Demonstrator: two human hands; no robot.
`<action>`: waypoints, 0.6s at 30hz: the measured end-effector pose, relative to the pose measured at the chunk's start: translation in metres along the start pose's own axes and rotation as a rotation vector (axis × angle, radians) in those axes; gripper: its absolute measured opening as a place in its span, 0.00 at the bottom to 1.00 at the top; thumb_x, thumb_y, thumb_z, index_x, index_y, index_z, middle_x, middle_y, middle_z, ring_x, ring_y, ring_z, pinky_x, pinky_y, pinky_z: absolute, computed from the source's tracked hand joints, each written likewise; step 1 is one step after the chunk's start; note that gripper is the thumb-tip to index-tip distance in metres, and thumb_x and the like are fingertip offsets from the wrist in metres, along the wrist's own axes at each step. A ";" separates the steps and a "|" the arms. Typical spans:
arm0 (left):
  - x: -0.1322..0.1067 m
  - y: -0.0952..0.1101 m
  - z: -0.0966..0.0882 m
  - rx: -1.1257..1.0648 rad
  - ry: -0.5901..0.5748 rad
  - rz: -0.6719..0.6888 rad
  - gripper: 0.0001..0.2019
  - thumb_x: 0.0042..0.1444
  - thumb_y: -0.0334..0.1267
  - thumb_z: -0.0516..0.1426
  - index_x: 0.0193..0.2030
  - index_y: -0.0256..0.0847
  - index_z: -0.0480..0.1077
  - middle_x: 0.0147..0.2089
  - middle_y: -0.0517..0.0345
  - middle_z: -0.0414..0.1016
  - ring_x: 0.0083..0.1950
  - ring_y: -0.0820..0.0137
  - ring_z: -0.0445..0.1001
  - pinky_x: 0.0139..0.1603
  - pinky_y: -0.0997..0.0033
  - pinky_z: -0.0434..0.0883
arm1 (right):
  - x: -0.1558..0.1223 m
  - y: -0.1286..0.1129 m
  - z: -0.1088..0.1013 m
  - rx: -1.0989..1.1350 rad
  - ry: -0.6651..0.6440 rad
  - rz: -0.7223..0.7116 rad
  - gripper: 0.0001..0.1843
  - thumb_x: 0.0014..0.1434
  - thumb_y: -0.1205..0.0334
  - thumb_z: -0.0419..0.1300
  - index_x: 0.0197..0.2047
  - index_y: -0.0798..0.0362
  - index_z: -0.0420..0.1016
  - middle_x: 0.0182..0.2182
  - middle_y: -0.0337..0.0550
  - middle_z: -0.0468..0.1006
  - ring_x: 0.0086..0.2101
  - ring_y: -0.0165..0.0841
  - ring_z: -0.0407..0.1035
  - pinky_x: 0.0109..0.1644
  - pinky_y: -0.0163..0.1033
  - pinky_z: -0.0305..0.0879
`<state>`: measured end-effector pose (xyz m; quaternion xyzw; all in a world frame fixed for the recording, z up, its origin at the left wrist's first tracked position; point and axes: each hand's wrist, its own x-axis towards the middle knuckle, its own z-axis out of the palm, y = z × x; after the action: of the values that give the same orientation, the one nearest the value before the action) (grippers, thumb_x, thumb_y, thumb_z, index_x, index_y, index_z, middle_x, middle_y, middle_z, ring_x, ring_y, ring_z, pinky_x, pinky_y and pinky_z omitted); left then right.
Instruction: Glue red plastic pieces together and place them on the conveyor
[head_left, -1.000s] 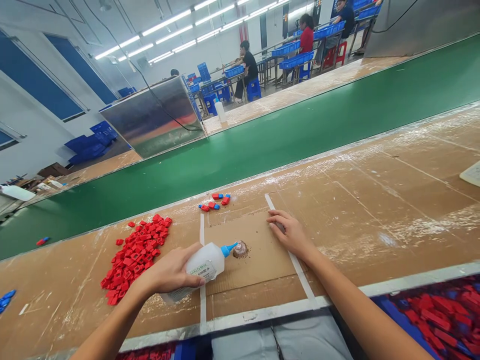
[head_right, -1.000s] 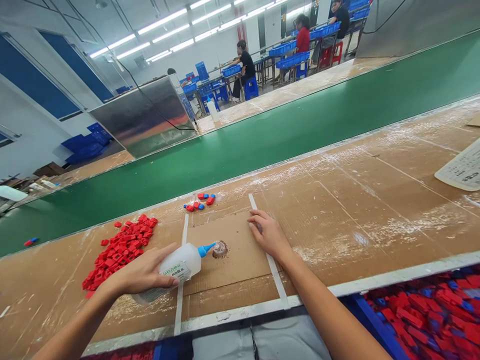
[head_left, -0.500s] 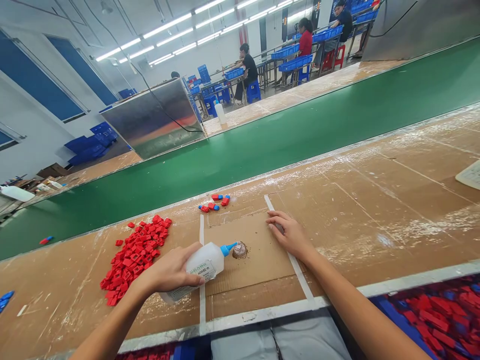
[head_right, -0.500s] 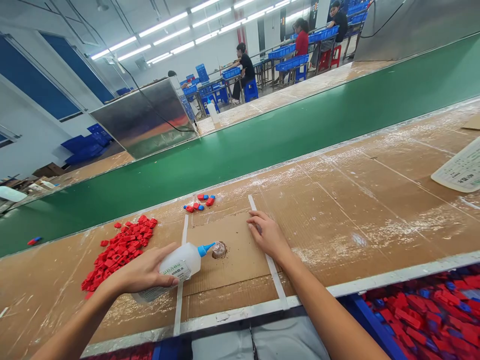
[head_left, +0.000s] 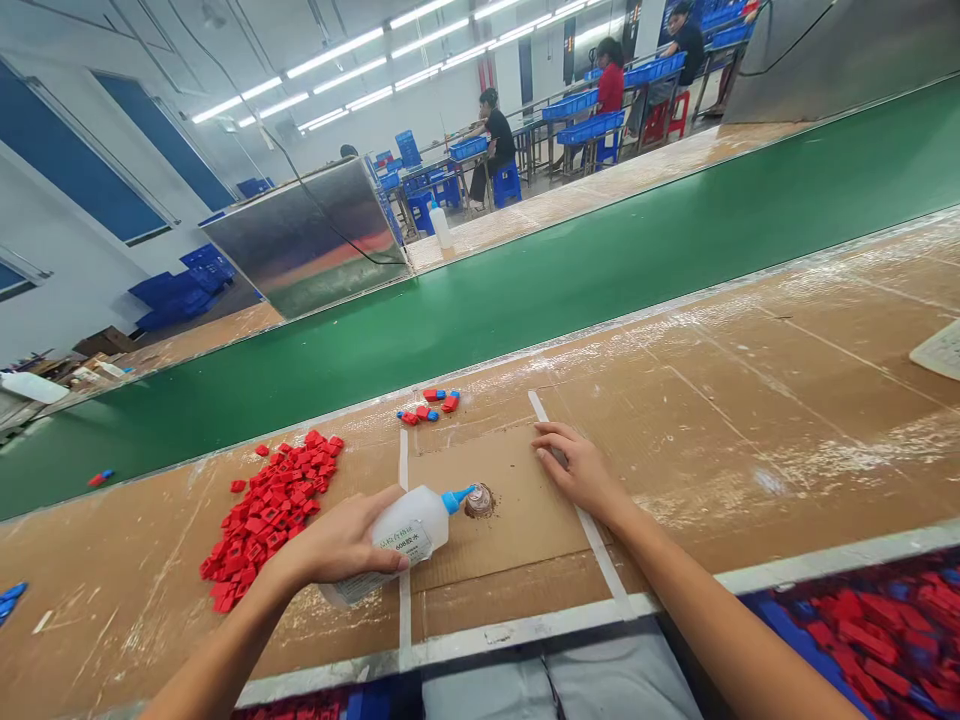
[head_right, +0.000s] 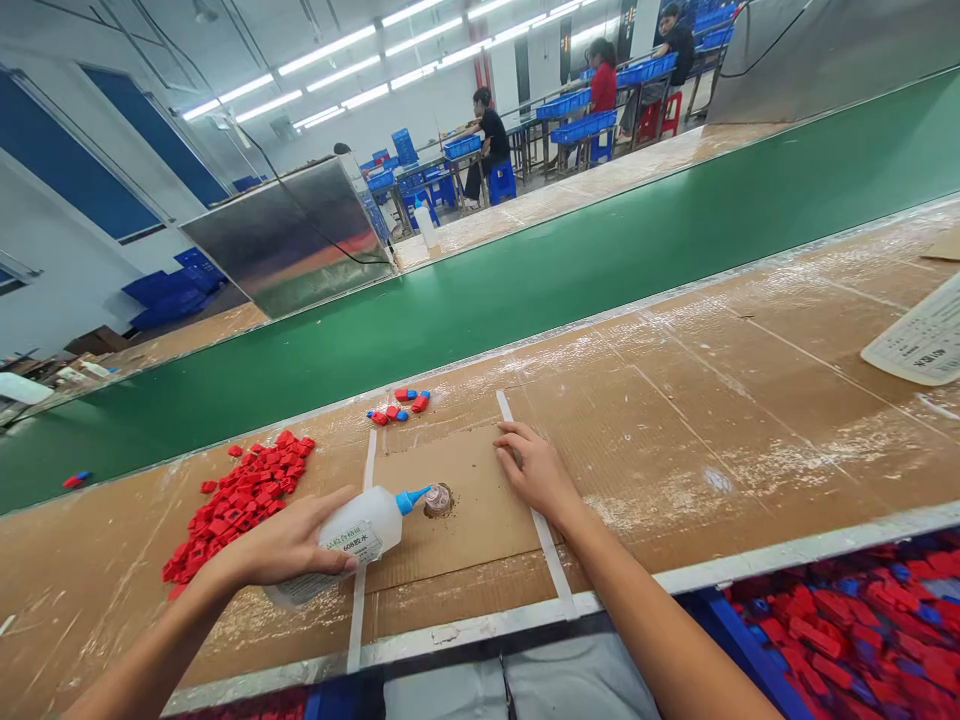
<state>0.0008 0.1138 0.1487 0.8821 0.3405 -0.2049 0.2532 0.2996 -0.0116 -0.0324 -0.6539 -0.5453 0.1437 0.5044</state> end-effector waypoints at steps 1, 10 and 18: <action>0.000 0.000 0.000 0.000 0.001 -0.001 0.30 0.46 0.55 0.60 0.55 0.45 0.67 0.42 0.54 0.78 0.39 0.59 0.74 0.37 0.67 0.67 | 0.000 0.000 0.000 -0.001 0.000 0.001 0.12 0.65 0.59 0.52 0.41 0.50 0.76 0.55 0.50 0.73 0.51 0.44 0.71 0.55 0.52 0.67; 0.001 -0.001 0.001 0.016 -0.012 -0.019 0.26 0.48 0.52 0.62 0.52 0.45 0.68 0.41 0.56 0.77 0.41 0.59 0.73 0.37 0.69 0.65 | 0.000 -0.003 -0.001 -0.010 -0.004 0.016 0.12 0.65 0.59 0.52 0.40 0.49 0.76 0.55 0.49 0.73 0.50 0.44 0.72 0.55 0.52 0.68; -0.001 -0.003 0.004 -0.003 0.013 -0.010 0.23 0.48 0.51 0.63 0.49 0.45 0.68 0.39 0.58 0.77 0.39 0.60 0.74 0.36 0.70 0.64 | 0.000 -0.002 0.000 -0.015 -0.003 0.021 0.12 0.65 0.58 0.52 0.41 0.49 0.76 0.55 0.48 0.73 0.51 0.44 0.72 0.57 0.53 0.66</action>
<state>-0.0025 0.1135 0.1452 0.8812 0.3470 -0.2000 0.2512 0.2985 -0.0113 -0.0311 -0.6631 -0.5404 0.1457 0.4970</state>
